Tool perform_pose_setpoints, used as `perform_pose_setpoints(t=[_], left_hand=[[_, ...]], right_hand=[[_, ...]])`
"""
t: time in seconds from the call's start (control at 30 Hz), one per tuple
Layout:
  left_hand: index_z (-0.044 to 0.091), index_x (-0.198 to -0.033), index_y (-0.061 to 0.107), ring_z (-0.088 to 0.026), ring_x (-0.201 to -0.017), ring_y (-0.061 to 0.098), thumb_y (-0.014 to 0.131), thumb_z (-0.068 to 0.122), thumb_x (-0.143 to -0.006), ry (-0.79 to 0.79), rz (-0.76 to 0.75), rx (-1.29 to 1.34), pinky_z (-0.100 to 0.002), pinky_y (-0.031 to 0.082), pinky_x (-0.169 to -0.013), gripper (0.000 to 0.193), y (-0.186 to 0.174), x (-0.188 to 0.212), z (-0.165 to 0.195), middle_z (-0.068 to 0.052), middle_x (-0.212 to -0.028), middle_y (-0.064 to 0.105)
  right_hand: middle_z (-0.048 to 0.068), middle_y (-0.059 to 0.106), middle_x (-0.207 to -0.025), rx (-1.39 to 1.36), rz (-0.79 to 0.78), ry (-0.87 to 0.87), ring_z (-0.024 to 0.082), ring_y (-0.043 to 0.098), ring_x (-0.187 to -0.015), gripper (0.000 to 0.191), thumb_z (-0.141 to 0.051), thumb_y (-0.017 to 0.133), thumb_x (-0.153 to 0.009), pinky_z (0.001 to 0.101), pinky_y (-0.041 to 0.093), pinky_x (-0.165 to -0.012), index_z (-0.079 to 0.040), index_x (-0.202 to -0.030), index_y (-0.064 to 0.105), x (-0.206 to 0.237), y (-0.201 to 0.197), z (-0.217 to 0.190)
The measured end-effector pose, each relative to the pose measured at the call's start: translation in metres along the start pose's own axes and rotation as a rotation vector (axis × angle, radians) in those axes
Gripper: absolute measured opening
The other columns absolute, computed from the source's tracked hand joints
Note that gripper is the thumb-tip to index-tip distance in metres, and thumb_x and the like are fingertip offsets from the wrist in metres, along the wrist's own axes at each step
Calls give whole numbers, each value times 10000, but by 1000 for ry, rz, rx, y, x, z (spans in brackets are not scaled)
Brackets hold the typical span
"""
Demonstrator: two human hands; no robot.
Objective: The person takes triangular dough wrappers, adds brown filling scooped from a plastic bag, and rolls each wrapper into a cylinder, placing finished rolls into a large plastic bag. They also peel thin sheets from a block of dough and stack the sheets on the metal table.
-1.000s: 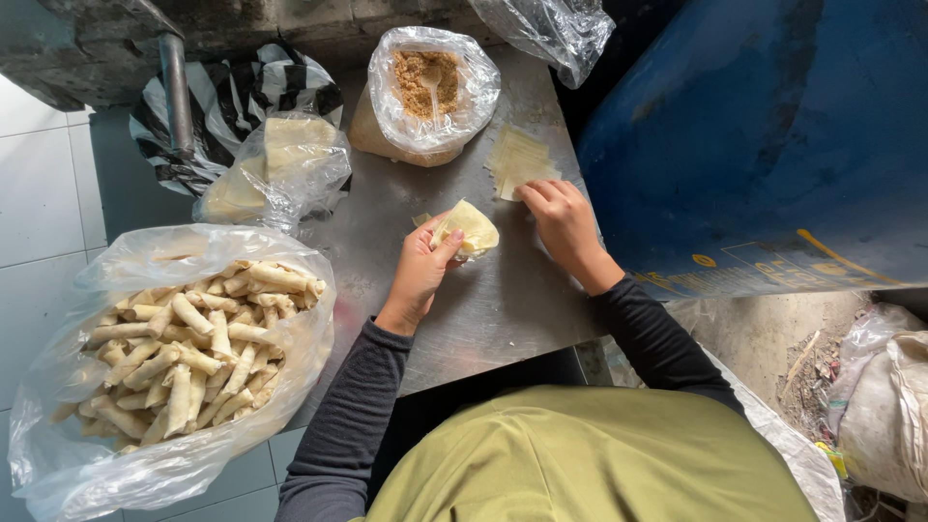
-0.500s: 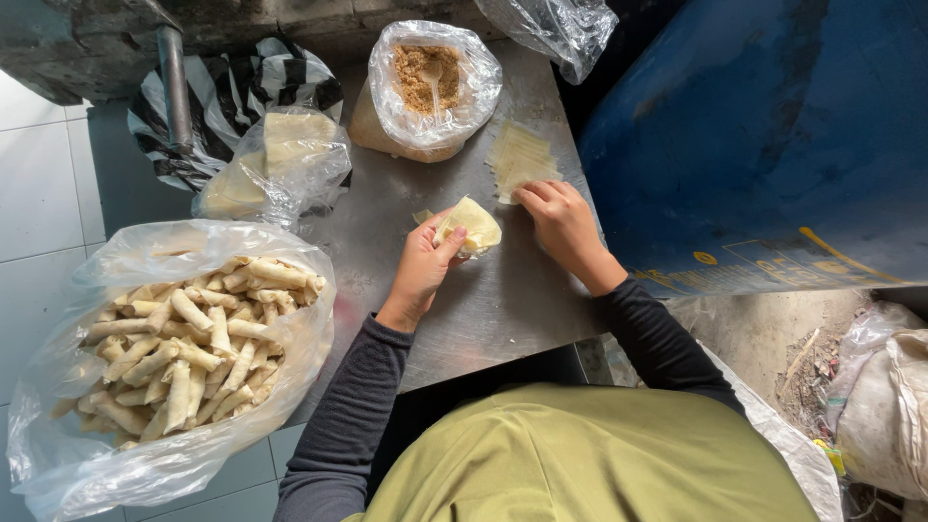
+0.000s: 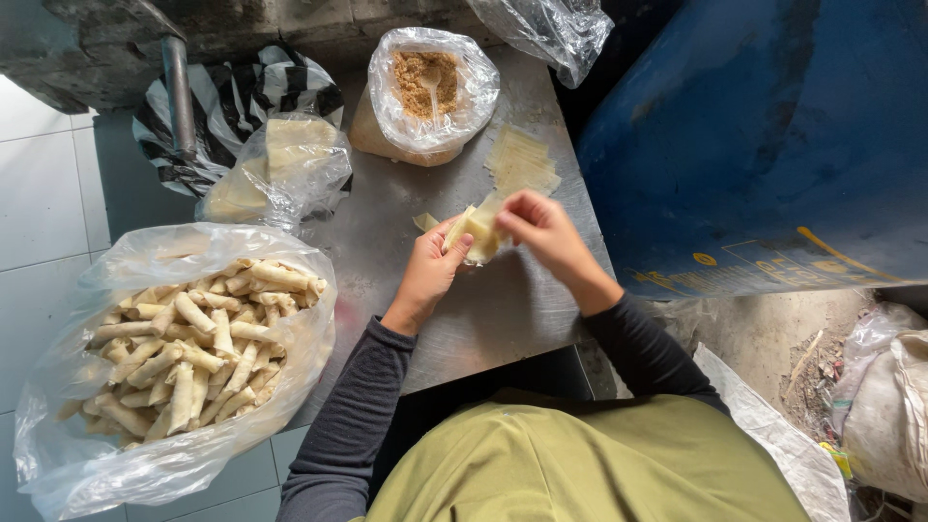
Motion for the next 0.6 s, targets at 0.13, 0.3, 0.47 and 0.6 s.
perform_pose_setpoints(t=[0.13,0.3,0.47,0.6], left_hand=[[35,-1421,587,-70,-943,684,611,213,-1032,-30,40,1,-249,576,-763,428,-4,2,2,-12,-1137,736],[45,-1421,592,-74,-979,695,602,223,-1042,-38,72,68,-255,576,-791,419,-7,1,5,-17,-1143,737],[42,-1432,571,-81,-1004,698,598,222,-1038,-37,72,77,-263,585,-810,434,-5,1,8,-21,-1156,733],[41,-1439,566,-84,-1008,696,599,222,-1037,-43,63,68,-264,583,-807,442,-2,0,8,-20,-1159,729]], right_hand=[[10,736,-984,-132,232,-114,91,682,-877,104,-80,651,-1001,265,562,-792,-59,-1095,689,-18,-46,-6],[112,728,-1053,689,371,-573,253,690,-969,85,-1,676,-1002,338,549,-853,-19,-1078,710,-10,-42,-32],[136,740,-1075,1148,235,-701,334,697,-1004,173,39,637,-882,422,549,-876,-24,-1024,712,5,-16,-36],[134,741,-1072,1175,213,-713,322,694,-1013,178,20,635,-870,415,552,-875,-12,-1028,711,5,-14,-35]])
Point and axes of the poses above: each hand's wrist, its own x-axis away from the middle knuckle, its own y-axis out of the palm, z = x × y, the point moved 4 cm from there along -x, towards the middle knuckle
